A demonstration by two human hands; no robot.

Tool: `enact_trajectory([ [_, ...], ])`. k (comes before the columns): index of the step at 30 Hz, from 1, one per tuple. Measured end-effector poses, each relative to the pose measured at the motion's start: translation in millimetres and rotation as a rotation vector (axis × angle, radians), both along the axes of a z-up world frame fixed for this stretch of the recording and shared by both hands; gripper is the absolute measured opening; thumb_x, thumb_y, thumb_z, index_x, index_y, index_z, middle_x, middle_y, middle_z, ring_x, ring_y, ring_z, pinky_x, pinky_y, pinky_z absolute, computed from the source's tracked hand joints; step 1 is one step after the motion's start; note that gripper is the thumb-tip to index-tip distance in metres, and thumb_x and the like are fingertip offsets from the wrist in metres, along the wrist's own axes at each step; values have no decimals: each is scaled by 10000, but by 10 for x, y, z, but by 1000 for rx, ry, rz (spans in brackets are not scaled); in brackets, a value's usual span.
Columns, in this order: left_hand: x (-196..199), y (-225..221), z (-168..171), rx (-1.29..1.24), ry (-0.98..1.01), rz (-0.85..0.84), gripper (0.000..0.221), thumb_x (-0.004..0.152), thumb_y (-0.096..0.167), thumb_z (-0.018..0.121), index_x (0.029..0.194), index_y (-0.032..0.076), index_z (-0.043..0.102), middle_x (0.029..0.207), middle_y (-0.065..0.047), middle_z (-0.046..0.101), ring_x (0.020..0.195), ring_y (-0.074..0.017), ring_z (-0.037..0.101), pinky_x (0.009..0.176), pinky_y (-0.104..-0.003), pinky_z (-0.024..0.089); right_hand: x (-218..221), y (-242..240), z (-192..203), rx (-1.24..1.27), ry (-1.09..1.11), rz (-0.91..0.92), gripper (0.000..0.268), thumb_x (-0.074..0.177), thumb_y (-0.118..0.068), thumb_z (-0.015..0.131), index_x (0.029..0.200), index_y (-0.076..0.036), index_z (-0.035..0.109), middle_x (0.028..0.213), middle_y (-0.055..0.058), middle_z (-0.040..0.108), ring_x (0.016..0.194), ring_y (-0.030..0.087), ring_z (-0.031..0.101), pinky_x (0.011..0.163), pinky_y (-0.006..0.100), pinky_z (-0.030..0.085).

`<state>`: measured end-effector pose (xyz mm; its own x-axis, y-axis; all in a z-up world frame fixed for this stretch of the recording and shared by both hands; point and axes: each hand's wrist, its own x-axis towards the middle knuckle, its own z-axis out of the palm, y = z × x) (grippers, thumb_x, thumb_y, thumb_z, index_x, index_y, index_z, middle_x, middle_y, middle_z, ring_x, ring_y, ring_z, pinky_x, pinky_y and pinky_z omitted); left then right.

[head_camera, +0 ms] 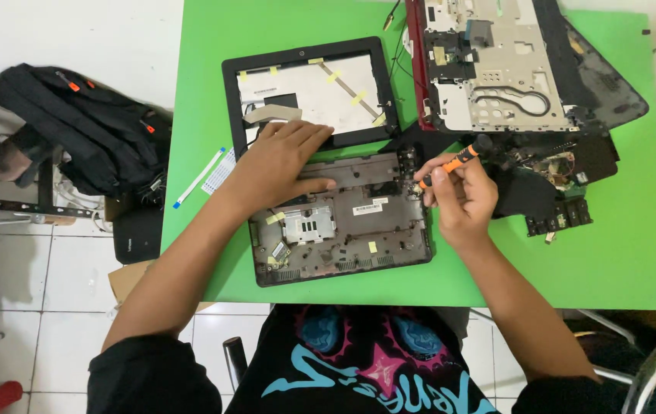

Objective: Disassembling a laptop to access internal components using a screwdriver

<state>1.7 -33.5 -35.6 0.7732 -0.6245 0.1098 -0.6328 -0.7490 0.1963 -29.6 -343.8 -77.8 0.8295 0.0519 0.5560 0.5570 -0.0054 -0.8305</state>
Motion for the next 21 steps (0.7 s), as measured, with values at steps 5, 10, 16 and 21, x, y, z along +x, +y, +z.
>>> enact_trajectory([
  [5,-22,-38,-14,-71,2,-34,651,930,478,713,1410,57,585,1280,-102,670,1239,-287,597,959,-459,500,-21,28,20,-9,1,8,141,1046,-21,563,1044,112,610,837,242,704,477,144,580,463,243,494],
  [10,-58,-70,-39,-109,-9,-53,580,946,437,706,1373,54,618,1250,-109,686,1204,-294,614,929,-452,520,16,6,-7,-13,4,6,138,1046,-16,554,1046,110,610,833,240,702,471,145,572,459,245,489],
  [16,-59,-90,-82,-114,7,-92,526,954,375,686,1372,63,614,1295,-104,657,1222,-303,585,933,-468,510,32,-10,-33,-7,14,-1,139,1053,-15,552,1054,113,605,837,242,702,472,143,574,462,246,486],
  [21,-72,-96,-113,-96,-4,-58,538,939,374,706,1369,69,598,1300,-99,631,1215,-306,570,938,-474,515,16,15,4,-25,29,-12,149,1062,-31,551,1059,109,602,846,240,704,479,144,577,465,244,487],
])
